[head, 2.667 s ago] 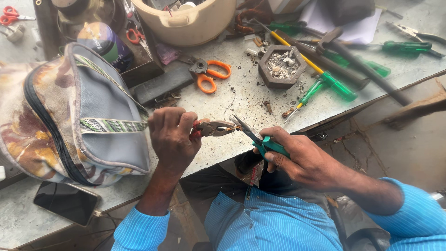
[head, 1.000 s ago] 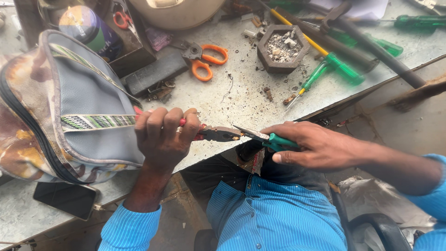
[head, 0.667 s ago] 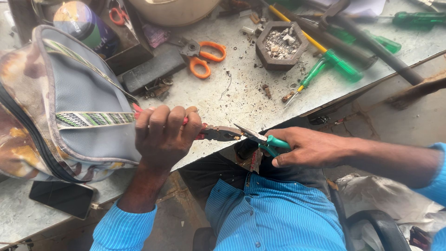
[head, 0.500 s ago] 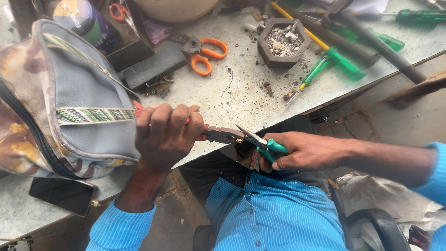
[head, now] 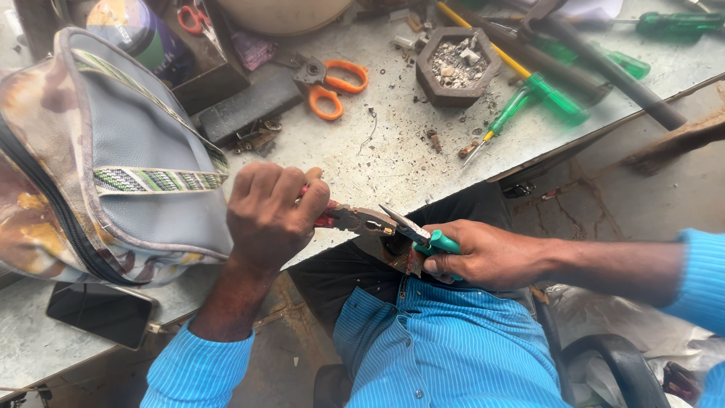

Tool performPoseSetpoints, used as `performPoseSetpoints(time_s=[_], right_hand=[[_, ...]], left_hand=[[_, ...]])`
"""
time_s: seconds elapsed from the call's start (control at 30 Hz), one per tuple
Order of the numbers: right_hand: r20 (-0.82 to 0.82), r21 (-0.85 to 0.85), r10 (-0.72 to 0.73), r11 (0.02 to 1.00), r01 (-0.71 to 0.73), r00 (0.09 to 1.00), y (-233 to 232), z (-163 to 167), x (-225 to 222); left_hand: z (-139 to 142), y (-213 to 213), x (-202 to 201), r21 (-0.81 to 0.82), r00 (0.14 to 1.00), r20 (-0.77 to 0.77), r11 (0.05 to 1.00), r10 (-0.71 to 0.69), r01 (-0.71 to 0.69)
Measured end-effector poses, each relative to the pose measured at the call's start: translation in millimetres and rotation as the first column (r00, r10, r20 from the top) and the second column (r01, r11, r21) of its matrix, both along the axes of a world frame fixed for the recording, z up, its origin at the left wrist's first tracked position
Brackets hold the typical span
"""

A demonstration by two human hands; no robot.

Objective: The person holds a small metal lock cylinder and uses pliers and a screwdriver to adjust and strike its components. They repeatedly reposition the cylinder, tap it with the screwdriver, and use pliers to grip and manipulate parts of the mechanism.

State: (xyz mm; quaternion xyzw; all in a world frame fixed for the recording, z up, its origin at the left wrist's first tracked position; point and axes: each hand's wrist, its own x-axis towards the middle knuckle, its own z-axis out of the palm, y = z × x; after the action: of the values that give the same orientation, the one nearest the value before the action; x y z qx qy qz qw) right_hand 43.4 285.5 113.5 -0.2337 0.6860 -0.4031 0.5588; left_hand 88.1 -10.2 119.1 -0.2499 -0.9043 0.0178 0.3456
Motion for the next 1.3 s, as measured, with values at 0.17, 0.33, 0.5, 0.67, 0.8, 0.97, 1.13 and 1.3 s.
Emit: performPoseSetpoints(time_s=[0.17,0.33,0.5,0.67,0.8,0.97,1.13,1.3], right_hand=[[0.111,-0.153,-0.055,0.986,0.071,0.992,-3,-5,8],[0.174,-0.290,-0.085,0.948,0.134,0.981,-8,-9,10],[0.093,-0.325,-0.108,0.936,0.132,0.990,-12,6,5],[-0.114,-0.110,-0.150,0.984,0.137,0.982,-12,31,-7],[-0.293,0.060,-0.116,0.988,0.140,0.949,-7,46,-18],[-0.313,0.031,-0.103,0.992,0.119,0.944,-9,54,-23],[-0.310,0.079,-0.067,0.992,0.095,0.949,-10,55,-21],[-0.316,0.107,-0.050,0.990,0.088,0.947,-11,60,-21]], left_hand=[[-11,1,1,0.121,0.999,0.040,0.993,-0.016,0.011],[-21,2,-3,0.259,0.997,0.070,0.966,-0.026,0.006],[-16,4,-11,0.345,0.999,0.031,0.938,0.016,-0.025],[-3,2,-20,0.221,0.985,-0.131,0.972,0.112,-0.081],[13,-6,-18,0.035,0.968,-0.193,0.987,0.159,-0.155],[27,-9,-16,0.047,0.988,-0.112,0.994,0.104,-0.099],[21,-9,-17,0.016,0.995,-0.025,0.995,0.101,-0.100],[12,-13,-20,-0.012,0.993,-0.020,0.994,0.113,-0.113]])
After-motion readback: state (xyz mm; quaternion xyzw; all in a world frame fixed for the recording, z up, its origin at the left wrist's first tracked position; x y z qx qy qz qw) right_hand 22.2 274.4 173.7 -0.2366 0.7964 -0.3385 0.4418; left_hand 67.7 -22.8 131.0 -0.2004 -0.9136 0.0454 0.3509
